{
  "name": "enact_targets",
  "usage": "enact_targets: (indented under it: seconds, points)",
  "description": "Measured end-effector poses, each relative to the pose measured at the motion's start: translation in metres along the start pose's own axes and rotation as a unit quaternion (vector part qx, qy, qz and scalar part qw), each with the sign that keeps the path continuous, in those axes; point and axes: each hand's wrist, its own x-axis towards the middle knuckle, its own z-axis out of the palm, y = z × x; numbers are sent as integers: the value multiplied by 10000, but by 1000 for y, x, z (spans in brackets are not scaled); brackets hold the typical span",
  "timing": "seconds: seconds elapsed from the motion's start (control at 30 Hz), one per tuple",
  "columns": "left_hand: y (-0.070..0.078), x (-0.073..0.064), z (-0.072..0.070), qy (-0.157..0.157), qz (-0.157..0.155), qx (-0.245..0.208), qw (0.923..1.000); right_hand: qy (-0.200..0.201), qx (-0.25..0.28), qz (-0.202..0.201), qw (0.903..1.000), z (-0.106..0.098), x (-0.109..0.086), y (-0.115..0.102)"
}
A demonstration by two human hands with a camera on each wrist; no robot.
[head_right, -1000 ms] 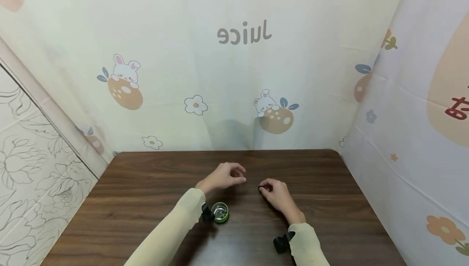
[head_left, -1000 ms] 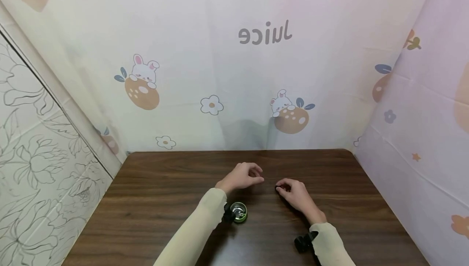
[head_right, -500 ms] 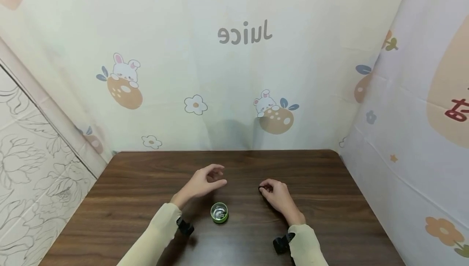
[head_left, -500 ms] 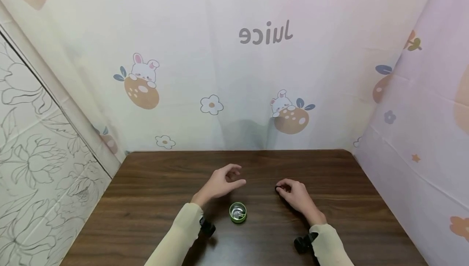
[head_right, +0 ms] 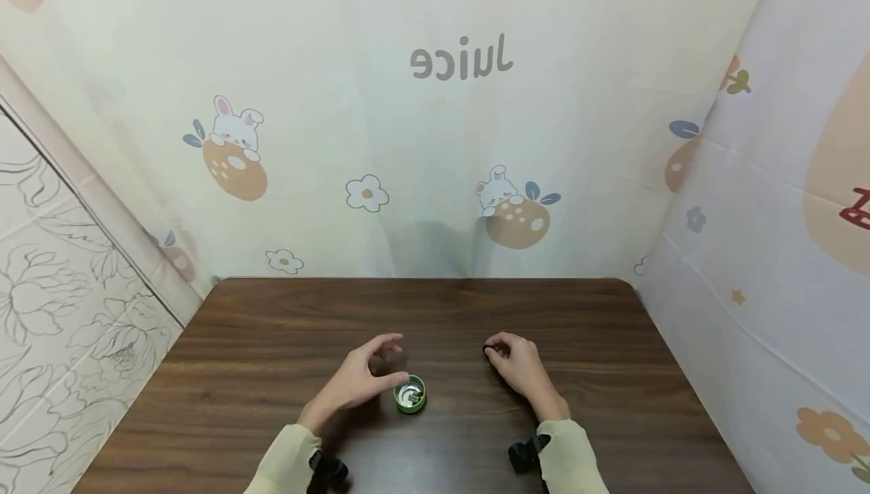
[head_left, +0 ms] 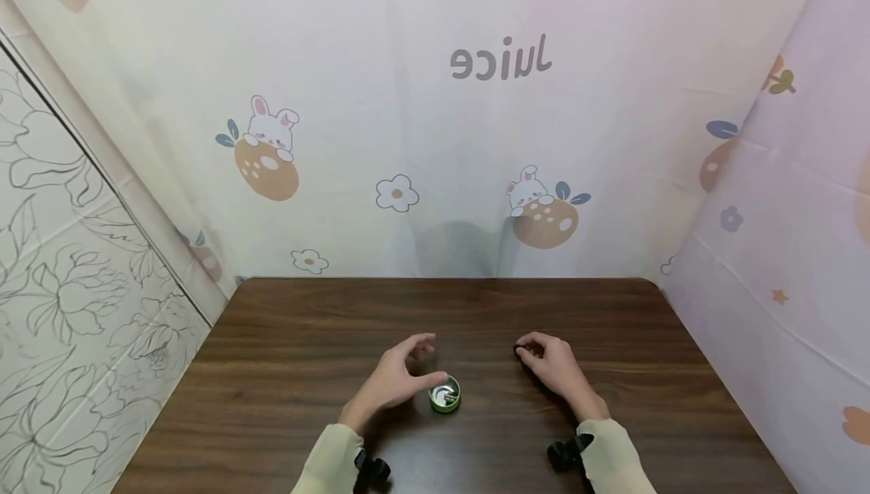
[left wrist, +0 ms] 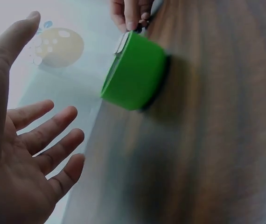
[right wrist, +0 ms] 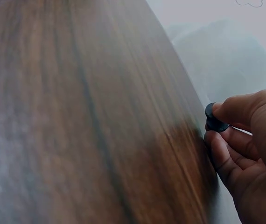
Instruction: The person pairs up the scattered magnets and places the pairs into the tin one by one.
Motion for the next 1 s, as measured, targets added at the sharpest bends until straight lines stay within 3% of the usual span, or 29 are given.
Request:
enact_targets:
  seconds: [0.2, 0.53, 0.7, 1.0]
  points:
    - [-5, -11, 17, 89, 39, 20, 10000, 13, 86, 20, 10000, 0, -2, -1]
    - [-11, -17, 34, 158, 479, 477, 9976, 131, 230, 21, 9996, 2, -3, -2]
    - [-13, -19, 38, 127, 387, 615, 9973, 160, 309, 23, 9994, 3, -6, -5]
    - [-15, -23, 44, 218, 306, 675, 9970, 52, 817, 388, 9959, 7, -12, -17]
